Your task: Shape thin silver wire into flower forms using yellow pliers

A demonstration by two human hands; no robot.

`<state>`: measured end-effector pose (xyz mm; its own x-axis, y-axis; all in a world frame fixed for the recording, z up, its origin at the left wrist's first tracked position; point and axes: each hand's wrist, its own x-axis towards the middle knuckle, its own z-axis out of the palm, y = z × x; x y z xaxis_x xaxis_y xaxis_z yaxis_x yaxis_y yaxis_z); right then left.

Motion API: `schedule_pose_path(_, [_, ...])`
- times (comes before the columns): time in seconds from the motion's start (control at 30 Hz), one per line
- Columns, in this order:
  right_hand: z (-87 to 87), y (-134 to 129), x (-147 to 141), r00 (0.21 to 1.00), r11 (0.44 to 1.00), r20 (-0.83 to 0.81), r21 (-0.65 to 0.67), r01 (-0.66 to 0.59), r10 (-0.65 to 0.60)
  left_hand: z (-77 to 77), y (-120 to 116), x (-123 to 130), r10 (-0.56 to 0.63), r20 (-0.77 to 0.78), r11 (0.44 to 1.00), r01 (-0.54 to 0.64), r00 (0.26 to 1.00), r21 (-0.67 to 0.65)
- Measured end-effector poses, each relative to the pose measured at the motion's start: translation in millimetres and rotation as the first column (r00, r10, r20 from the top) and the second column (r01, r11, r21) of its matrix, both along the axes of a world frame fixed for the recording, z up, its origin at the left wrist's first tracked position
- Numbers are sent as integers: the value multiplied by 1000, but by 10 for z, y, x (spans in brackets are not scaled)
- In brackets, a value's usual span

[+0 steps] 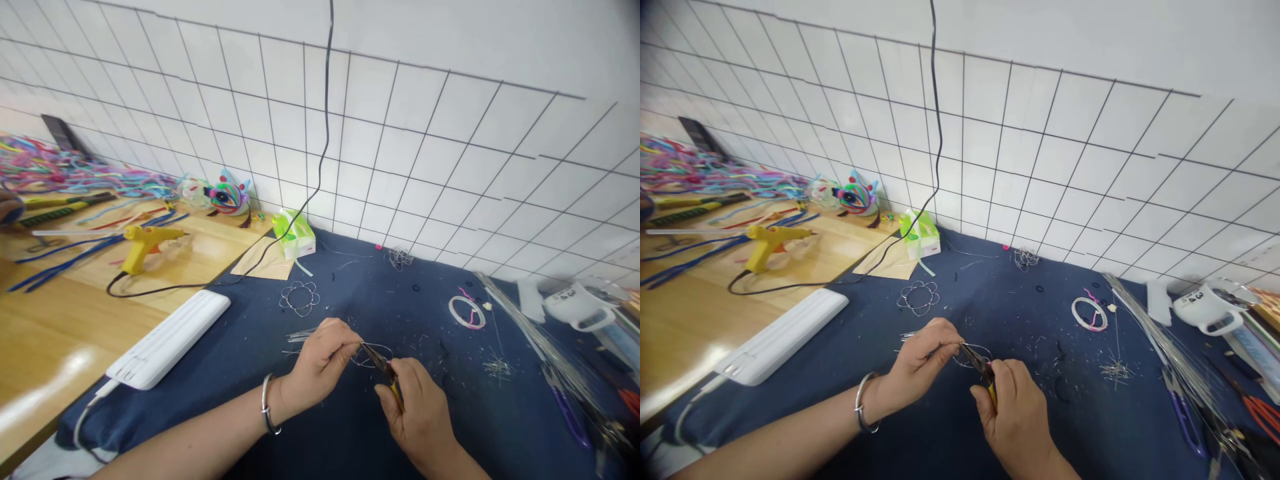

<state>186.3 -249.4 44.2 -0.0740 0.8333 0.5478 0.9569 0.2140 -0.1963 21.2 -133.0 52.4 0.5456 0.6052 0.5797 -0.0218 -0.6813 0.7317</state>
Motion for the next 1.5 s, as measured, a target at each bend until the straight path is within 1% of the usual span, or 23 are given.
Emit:
schedule_pose_path(0.17, [-26, -1, 11, 1000, 1000, 7, -17, 11, -11, -36, -31, 14, -3, 13, 999, 4, 1000, -35])
schedule_pose_path(0.27, [5, 1, 22, 1000, 998, -20, -55, -5, 4, -51, -40, 16, 1, 7, 999, -1, 1000, -43])
schedule_pose_path(0.37, [75, 5, 34, 994, 991, -109, -126, -35, 21, -63, -35, 17, 4, -2, 999, -4, 1000, -42])
schedule_pose_path(0.5, [148, 19, 49, 961, 964, -273, -244, -107, 37, -77, -27, 23, -4, 8, 1000, 4, 1000, -31])
schedule_pose_path(0.57, [142, 24, 52, 957, 957, -287, -268, -109, 29, -77, -27, 27, -8, 8, 999, 8, 1000, -37])
schedule_pose_path(0.63, [109, 23, 52, 976, 968, -218, -242, -60, 6, -67, -28, 30, -7, -4, 998, 6, 1000, -54])
schedule_pose_path(0.73, [51, 11, 59, 999, 992, -39, -123, 26, -31, -47, -33, 32, -12, -29, 995, 9, 999, -97])
schedule_pose_path(0.8, [29, 4, 71, 998, 997, 52, -55, 50, -47, -42, -37, 34, -23, -37, 992, 19, 999, -128])
schedule_pose_path(0.87, [26, 0, 86, 994, 998, 95, -26, 53, -50, -50, -39, 37, -34, -31, 988, 29, 999, -153])
schedule_pose_path(1.1, [48, 5, 108, 996, 1000, 87, -20, 13, -12, -117, -23, 55, -70, 54, 979, 79, 996, -189])
schedule_pose_path(1.33, [11, 9, 120, 996, 999, 84, 29, -21, 18, -96, -19, 71, -106, 125, 970, 131, 986, -207])
schedule_pose_path(1.5, [-7, 0, 137, 996, 998, 72, 28, -48, 46, -88, -32, 87, -122, 163, 963, 157, 979, -219])
